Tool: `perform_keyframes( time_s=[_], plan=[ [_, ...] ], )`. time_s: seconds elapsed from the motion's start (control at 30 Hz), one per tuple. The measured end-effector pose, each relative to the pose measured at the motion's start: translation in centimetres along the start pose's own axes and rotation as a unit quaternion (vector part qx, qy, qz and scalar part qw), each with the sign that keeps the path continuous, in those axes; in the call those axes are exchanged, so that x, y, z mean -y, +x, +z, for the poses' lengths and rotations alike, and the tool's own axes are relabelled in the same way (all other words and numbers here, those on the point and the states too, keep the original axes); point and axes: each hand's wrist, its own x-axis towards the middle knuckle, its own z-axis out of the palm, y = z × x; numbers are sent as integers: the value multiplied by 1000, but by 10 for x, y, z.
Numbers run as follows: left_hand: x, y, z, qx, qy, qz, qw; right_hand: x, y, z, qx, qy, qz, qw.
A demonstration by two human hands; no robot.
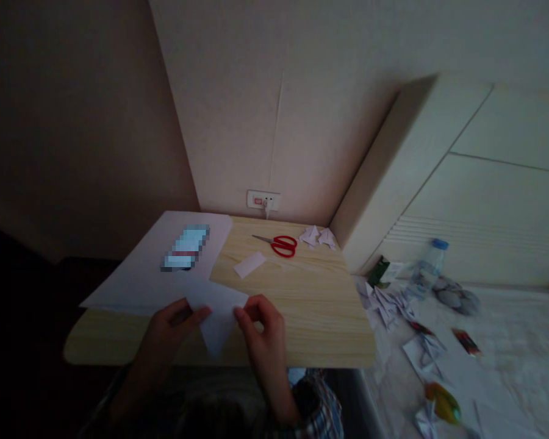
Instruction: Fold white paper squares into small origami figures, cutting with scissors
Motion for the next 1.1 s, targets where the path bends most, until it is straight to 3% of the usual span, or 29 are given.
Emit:
perform_keyframes(
  time_s=[0.07,0.13,0.2,0.23,0.3,0.37,0.43,0.8,1.1],
  plan=[
    [0,0,-3,-37,12,53,998,2,1,-3,-25,-35,-24,999],
    [-2,-3,-5,-131,43,173,975,5,3,-6,-38,-92,-66,993],
    [-9,-9,-5,-264,110,338,897,8,5,-8,-42,-139,-104,984],
    [-12,-12,-4,-296,134,408,853,9,5,-9,-42,-159,-121,979],
    [-20,-18,2,-280,200,498,796,12,7,-9,-49,-191,-160,967],
    [-25,-18,10,-183,311,494,791,14,7,-8,-42,-207,-196,958],
    [-26,-15,17,-131,344,466,805,17,7,-7,-32,-215,-222,950],
    [-19,-5,16,-112,326,490,801,16,4,-5,-43,-292,-294,909],
    [-12,-5,15,-103,288,512,803,17,1,-1,-13,-248,-286,926]
  ],
)
